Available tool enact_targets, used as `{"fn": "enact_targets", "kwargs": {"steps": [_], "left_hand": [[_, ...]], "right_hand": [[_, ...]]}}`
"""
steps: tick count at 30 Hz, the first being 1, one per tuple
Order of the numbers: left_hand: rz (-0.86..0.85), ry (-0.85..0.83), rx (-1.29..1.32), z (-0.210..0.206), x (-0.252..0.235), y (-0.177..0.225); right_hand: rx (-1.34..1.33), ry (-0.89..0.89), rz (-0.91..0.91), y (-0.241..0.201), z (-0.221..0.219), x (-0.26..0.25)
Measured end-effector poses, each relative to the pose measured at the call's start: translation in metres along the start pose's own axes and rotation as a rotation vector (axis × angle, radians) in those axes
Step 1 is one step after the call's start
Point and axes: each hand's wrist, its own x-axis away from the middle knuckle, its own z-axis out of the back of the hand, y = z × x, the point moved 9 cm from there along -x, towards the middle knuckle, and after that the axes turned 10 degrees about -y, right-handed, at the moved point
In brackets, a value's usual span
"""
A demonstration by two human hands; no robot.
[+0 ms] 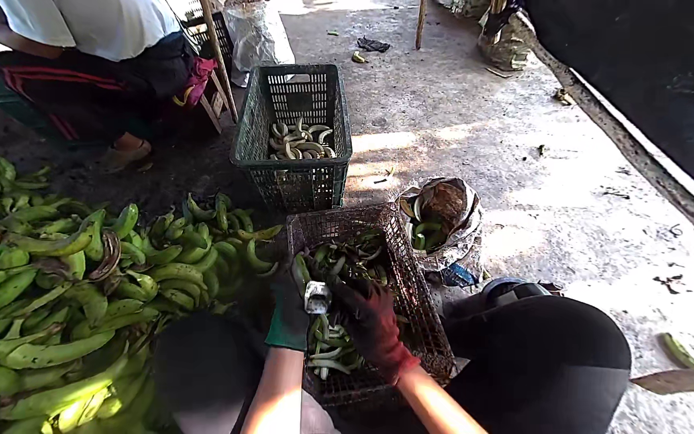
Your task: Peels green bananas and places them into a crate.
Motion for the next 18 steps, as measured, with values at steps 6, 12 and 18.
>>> {"fn": "enact_targets", "kwargs": {"steps": [6, 12, 18], "left_hand": [[-0.019, -0.079, -0.434, -0.023, 0.022, 0.001], [0.075, -0.134, -0.044, -0.013, 0.011, 0.001], [0.167, -0.234, 0.093, -0.024, 0.019, -0.014]], "right_hand": [[-0.053, -0.477, -0.36, 0.04, -0.015, -0.044], [-0.16, -0.28, -0.213, 0.037, -0.005, -0.027], [-0.143, -0.032, 0.005, 0.008, -0.008, -0.006]]}}
